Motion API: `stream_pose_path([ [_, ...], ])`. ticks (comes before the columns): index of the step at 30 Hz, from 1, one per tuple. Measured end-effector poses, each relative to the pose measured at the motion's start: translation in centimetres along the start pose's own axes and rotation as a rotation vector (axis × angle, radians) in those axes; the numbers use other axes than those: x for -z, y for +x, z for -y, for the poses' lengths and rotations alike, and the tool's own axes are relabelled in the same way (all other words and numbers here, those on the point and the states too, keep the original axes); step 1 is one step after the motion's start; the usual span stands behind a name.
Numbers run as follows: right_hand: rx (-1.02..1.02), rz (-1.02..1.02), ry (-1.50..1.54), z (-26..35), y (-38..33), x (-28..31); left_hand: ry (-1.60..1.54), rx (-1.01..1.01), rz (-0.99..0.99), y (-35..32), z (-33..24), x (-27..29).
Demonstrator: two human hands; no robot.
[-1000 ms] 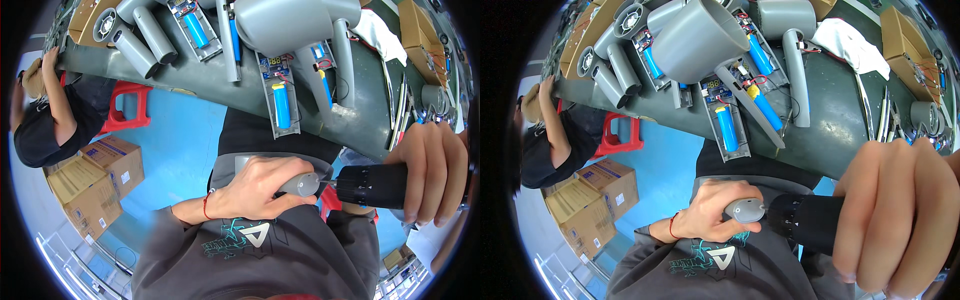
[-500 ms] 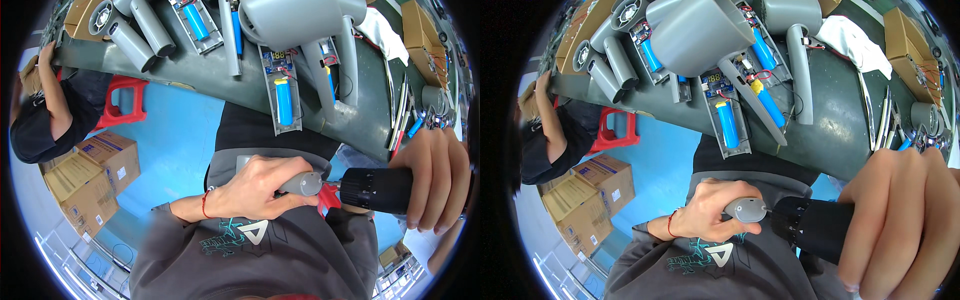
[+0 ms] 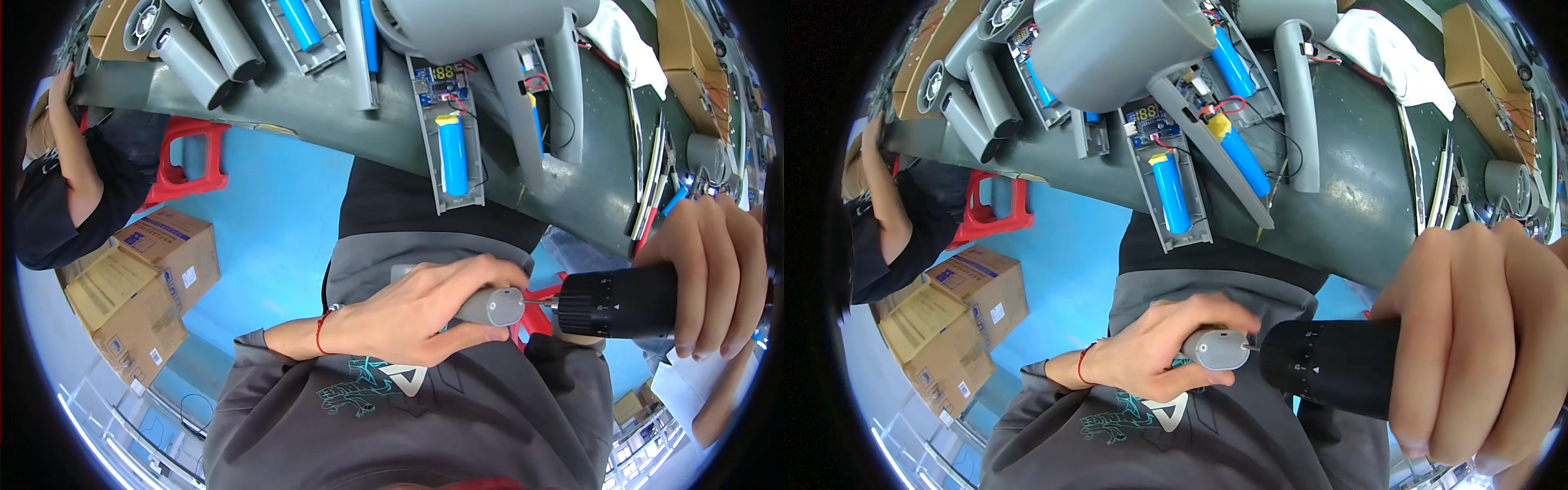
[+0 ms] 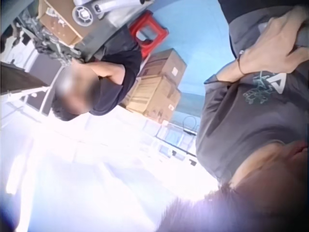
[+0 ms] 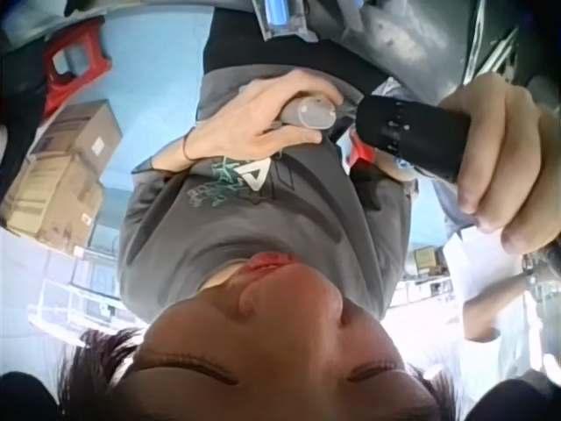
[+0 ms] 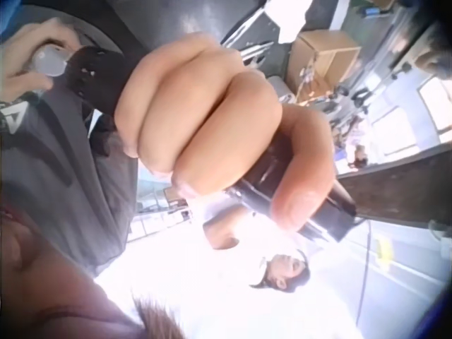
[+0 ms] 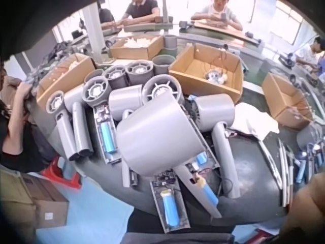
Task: Assembling the internal components and housing of handheld hair dryers on a production line.
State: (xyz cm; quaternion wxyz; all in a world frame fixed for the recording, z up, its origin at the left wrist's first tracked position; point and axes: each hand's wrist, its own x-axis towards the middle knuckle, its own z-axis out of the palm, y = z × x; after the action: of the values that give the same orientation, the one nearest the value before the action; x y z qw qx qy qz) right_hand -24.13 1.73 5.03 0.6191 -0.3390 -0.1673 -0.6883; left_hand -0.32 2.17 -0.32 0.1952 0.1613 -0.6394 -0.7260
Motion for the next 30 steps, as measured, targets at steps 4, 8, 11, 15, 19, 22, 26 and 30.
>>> stream_pose_path([
  [4,-0.015,-0.019,0.004,1.2,-0.9,-0.6,0.054,-0.049,-0.027,-0.7,0.4,-0.6],
  [8,-0.021,-0.03,-0.001,0.4,-0.8,-0.4,0.141,-0.048,-0.052,-0.5,0.1,-0.4],
  [11,-0.028,-0.032,0.011,1.5,-1.2,-0.6,0.131,-0.042,-0.07,-0.6,0.2,-0.7],
  [15,-0.031,-0.033,0.016,0.5,-0.8,-0.1,0.138,-0.048,-0.063,-0.7,0.5,-0.7],
  [19,-0.038,-0.038,0.031,0.8,-1.1,-0.1,0.135,-0.011,-0.019,-1.0,0.2,-0.6],
  [22,-0.043,-0.038,0.035,0.6,-0.9,0.3,0.118,-0.001,-0.011,-1.0,0.3,-0.6],
  [26,-0.053,-0.033,0.043,0.7,-0.7,0.8,0.093,0.017,-0.014,-1.0,0.4,-0.5],
  [30,-0.057,-0.04,0.044,0.6,-0.4,0.7,0.024,-0.014,-0.05,-0.7,0.3,-0.7],
])
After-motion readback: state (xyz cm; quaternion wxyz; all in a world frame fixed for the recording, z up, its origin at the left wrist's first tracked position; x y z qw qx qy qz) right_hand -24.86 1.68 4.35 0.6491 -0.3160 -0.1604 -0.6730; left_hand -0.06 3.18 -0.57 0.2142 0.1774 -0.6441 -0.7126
